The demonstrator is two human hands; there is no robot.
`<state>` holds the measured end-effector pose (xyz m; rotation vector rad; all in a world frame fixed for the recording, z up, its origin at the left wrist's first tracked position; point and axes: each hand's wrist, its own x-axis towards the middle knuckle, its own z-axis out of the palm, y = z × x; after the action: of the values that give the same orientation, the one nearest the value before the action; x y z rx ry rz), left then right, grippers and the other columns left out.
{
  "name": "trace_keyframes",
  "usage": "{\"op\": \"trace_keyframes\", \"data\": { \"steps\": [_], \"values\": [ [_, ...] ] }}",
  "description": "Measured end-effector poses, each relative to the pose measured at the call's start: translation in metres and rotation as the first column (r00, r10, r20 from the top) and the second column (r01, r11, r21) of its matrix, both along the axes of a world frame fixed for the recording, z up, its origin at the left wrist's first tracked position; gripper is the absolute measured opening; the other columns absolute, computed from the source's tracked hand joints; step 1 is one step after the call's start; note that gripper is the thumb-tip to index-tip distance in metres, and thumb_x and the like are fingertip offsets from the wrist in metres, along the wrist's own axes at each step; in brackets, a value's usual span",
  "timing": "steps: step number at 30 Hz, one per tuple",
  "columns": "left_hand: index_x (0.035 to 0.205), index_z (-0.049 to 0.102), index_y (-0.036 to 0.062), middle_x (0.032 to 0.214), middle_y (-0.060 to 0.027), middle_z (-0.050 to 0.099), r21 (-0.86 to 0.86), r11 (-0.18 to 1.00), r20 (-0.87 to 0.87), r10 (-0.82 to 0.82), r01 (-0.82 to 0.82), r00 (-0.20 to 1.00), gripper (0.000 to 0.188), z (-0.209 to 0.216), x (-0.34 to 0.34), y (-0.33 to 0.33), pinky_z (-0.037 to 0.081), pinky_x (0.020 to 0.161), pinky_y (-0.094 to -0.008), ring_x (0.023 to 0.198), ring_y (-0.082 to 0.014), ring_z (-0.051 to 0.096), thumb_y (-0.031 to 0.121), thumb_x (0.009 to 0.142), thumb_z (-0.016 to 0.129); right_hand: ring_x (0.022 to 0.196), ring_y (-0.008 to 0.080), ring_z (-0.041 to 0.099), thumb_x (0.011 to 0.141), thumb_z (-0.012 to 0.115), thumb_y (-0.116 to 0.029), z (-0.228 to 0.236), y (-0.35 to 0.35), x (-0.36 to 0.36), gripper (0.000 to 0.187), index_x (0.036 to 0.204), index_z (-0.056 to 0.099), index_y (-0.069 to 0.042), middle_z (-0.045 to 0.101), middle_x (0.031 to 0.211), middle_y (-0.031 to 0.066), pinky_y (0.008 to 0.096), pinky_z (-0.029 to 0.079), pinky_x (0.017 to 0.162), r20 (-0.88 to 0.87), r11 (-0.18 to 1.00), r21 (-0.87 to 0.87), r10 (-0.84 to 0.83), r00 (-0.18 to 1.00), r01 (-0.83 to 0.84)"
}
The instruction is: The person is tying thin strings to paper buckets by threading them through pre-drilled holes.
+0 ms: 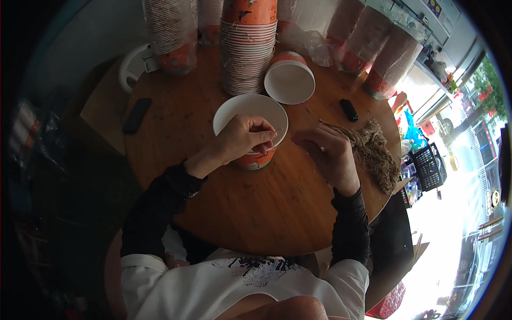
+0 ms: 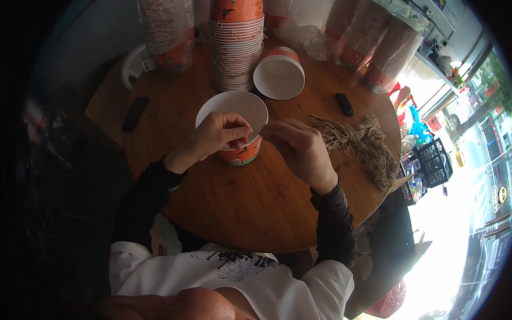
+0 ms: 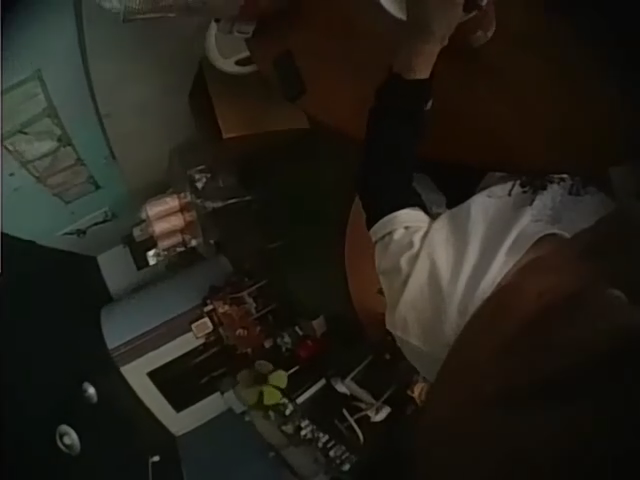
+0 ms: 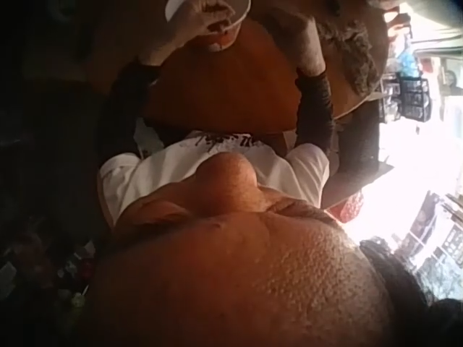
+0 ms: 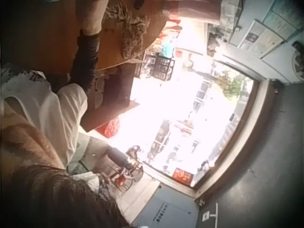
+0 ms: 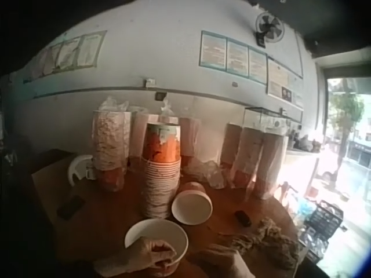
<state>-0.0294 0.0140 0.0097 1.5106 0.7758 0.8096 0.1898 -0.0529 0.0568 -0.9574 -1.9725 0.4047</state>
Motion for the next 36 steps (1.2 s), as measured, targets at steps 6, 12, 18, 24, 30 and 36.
{"op": "trace_keyframes", "data": {
  "steps": [6,12,18,24,30,36],
  "values": [
    [0.095,0.067,-0.0033,0.08,-0.0047,0.068,0.017,0.995,-0.098,-0.092,0.094,0.991,0.013,0.003,0.016,-0.003,0.052,0.063,-0.0208,0.069,-0.007,0.063,0.008,0.094,0.062,0.077,0.0177,0.064,0.083,0.066,0.001,-0.006,0.034,-0.004,0.012,0.094,0.067,-0.003,0.068,0.084,0.0068,0.0309,0.051,0.068,0.057,0.99,0.093,0.1,0.993,-0.105],
    [0.094,0.067,-0.004,0.081,-0.0038,0.067,-0.034,0.976,-0.051,-0.217,0.215,0.975,0.013,0.006,0.016,-0.004,0.051,0.066,-0.0212,0.07,-0.0074,0.062,0.007,0.094,0.06,0.076,0.0144,0.063,0.086,0.065,-0.002,-0.042,0.055,0.007,0.01,0.095,0.068,-0.003,0.067,0.085,0.0061,0.0286,0.05,0.067,-0.069,0.991,-0.132,0.006,0.998,-0.015],
    [0.093,0.067,-0.003,0.083,-0.0047,0.068,-0.184,0.974,0.091,-0.121,0.136,0.988,0.014,-0.006,0.008,0.002,0.051,0.067,-0.0217,0.07,-0.0075,0.061,0.01,0.094,0.061,0.077,0.0165,0.062,0.084,0.067,-0.003,-0.065,0.02,0.001,0.016,0.099,0.065,-0.003,0.063,0.088,0.0074,0.0298,0.051,0.068,-0.222,0.975,-0.156,-0.189,0.957,0.157],
    [0.099,0.066,-0.002,0.087,-0.0041,0.067,-0.205,0.963,0.103,-0.155,0.173,0.983,0.016,-0.003,0.01,0.002,0.05,0.068,-0.0203,0.072,-0.0069,0.06,0.012,0.095,0.06,0.078,0.021,0.063,0.076,0.075,-0.002,-0.073,-0.001,-0.009,0.03,0.104,0.064,-0.005,0.063,0.093,0.0069,0.0322,0.051,0.069,-0.182,0.988,0.065,-0.123,0.975,0.137],
    [0.097,0.066,-0.0016,0.085,-0.0044,0.068,-0.18,0.963,0.091,-0.186,0.2,0.978,0.015,-0.001,0.01,0.001,0.049,0.068,-0.0203,0.07,-0.0067,0.06,0.012,0.095,0.06,0.079,0.0269,0.063,0.077,0.072,0.001,-0.073,0.01,-0.016,0.018,0.094,0.065,-0.003,0.064,0.087,0.0094,0.0334,0.051,0.07,-0.127,0.957,0.205,-0.182,0.975,0.205],
    [0.098,0.065,-0.0006,0.083,-0.0035,0.067,0.103,0.977,-0.163,-0.171,0.189,0.972,0.011,0.003,0.004,0.003,0.049,0.063,-0.0204,0.067,-0.0059,0.059,0.01,0.094,0.061,0.078,0.0275,0.063,0.078,0.07,0.003,-0.07,0.019,-0.011,0.013,0.089,0.066,-0.002,0.064,0.084,0.0103,0.0344,0.05,0.069,-0.286,0.947,0.083,-0.275,0.918,0.31]
  ]
}}
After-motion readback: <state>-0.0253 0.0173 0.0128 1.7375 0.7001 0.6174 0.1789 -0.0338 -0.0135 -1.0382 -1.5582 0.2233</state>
